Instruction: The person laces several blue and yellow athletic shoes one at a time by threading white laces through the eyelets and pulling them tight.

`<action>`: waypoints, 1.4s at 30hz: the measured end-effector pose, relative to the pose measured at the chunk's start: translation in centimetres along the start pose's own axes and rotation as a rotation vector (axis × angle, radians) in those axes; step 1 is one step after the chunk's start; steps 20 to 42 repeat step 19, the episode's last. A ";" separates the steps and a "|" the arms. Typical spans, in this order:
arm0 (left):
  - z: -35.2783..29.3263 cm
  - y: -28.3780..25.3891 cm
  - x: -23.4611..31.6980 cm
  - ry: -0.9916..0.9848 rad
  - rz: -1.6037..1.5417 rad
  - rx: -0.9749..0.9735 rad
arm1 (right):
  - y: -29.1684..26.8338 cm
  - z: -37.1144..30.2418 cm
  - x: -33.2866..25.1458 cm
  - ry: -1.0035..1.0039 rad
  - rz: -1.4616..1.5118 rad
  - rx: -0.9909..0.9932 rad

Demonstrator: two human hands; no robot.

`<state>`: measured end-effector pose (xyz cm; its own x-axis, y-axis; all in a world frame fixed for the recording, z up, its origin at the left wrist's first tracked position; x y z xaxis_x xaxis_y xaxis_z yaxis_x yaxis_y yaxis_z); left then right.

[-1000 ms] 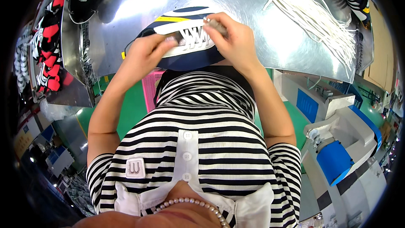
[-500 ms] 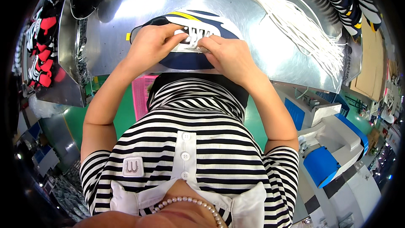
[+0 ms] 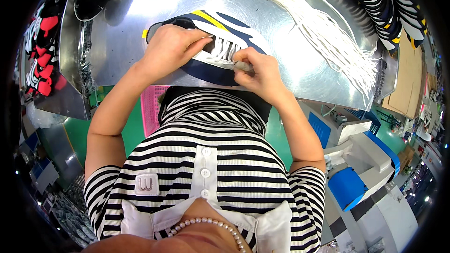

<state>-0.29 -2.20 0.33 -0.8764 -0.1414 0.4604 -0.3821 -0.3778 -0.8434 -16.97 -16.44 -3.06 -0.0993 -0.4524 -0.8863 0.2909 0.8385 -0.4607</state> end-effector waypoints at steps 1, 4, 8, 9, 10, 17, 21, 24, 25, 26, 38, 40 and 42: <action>0.1 0.1 0.0 -0.009 0.012 -0.005 | -0.1 -0.1 0.1 0.011 0.005 0.016; 0.1 0.4 -0.1 -0.022 0.029 0.007 | -0.1 0.0 -0.4 -0.048 -0.019 0.067; 0.0 0.3 0.0 0.019 0.071 0.081 | -0.4 -0.3 -0.5 0.037 0.035 0.197; -0.1 0.1 0.1 0.034 0.099 0.096 | -0.4 -0.4 -0.1 0.087 0.147 0.243; -0.4 -0.2 0.3 0.068 0.119 0.147 | -0.4 -0.5 0.3 0.136 0.259 0.292; -10.4 -0.8 1.3 -0.186 0.107 0.546 | 0.2 -0.7 0.4 0.162 0.406 0.500; -13.4 2.7 0.7 -0.731 -0.777 0.513 | 0.6 -0.4 0.3 0.154 0.423 0.514; -13.4 2.7 0.7 -0.731 -0.777 0.513 | 0.6 -0.4 0.3 0.154 0.423 0.514; -13.4 2.7 0.7 -0.731 -0.777 0.513 | 0.6 -0.4 0.3 0.154 0.423 0.514; -13.4 2.7 0.7 -0.731 -0.777 0.513 | 0.6 -0.4 0.3 0.154 0.423 0.514; -13.4 2.7 0.7 -0.731 -0.777 0.513 | 0.6 -0.4 0.3 0.154 0.423 0.514; -13.4 2.7 0.7 -0.731 -0.777 0.513 | 0.6 -0.4 0.3 0.154 0.423 0.514; -13.4 2.7 0.7 -0.731 -0.777 0.513 | 0.6 -0.4 0.3 0.154 0.423 0.514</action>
Point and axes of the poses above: each hand's wrist, its own z-axis towards the middle knuckle, its own y-axis out of the palm, x = y × z, the point moved 3 cm from there along z, towards the middle knuckle, and after that the axes turned 4 degrees about x, right-handed, at the moved point
